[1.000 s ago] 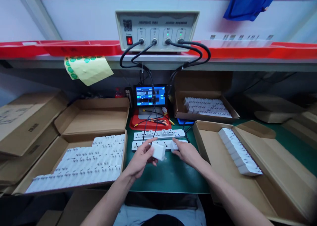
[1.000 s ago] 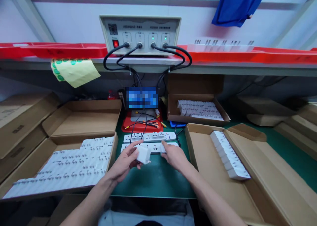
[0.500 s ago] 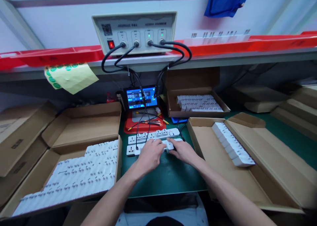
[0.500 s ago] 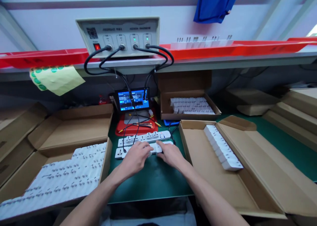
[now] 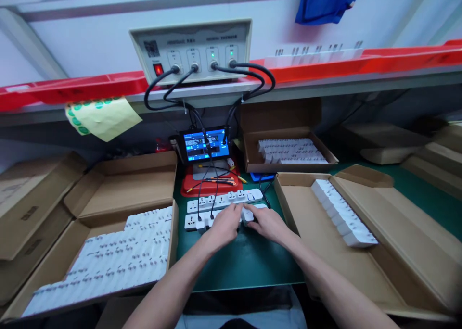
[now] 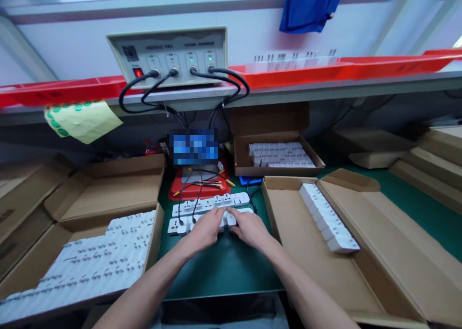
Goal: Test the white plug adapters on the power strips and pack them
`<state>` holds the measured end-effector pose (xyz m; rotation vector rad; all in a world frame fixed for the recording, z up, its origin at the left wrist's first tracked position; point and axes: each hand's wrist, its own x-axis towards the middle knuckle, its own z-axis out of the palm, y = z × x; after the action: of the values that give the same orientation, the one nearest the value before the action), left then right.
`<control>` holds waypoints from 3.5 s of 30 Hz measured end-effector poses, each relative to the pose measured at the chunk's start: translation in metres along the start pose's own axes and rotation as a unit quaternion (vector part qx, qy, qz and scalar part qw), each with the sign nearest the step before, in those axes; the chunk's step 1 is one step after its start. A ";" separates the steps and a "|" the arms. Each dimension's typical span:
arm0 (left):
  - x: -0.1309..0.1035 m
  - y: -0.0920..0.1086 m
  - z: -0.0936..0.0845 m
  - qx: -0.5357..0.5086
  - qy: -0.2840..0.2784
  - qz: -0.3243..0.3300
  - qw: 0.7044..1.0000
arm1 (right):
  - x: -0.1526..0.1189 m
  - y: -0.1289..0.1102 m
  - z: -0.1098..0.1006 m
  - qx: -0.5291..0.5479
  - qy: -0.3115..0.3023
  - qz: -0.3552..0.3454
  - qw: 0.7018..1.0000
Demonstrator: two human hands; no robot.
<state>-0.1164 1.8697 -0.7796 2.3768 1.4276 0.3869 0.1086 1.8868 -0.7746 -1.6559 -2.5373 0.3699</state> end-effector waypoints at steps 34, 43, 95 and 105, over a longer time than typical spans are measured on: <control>-0.069 -0.077 -0.034 -0.173 0.217 -0.067 0.958 | 0.065 -0.084 0.031 0.108 0.088 -0.132 0.981; -0.070 -0.072 -0.035 -0.106 0.195 -0.084 0.971 | 0.065 -0.077 0.021 0.116 0.072 -0.166 0.977; 0.015 0.007 -0.029 -0.009 0.039 -0.054 0.998 | 0.016 0.029 0.007 0.105 0.135 -0.118 0.978; 0.015 0.003 -0.012 -0.011 0.064 -0.013 0.998 | 0.013 0.022 -0.017 0.045 0.102 -0.089 0.990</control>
<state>-0.1120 1.8830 -0.7660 2.3506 1.5006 0.5545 0.1267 1.9101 -0.7641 -1.3487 -2.4517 0.2801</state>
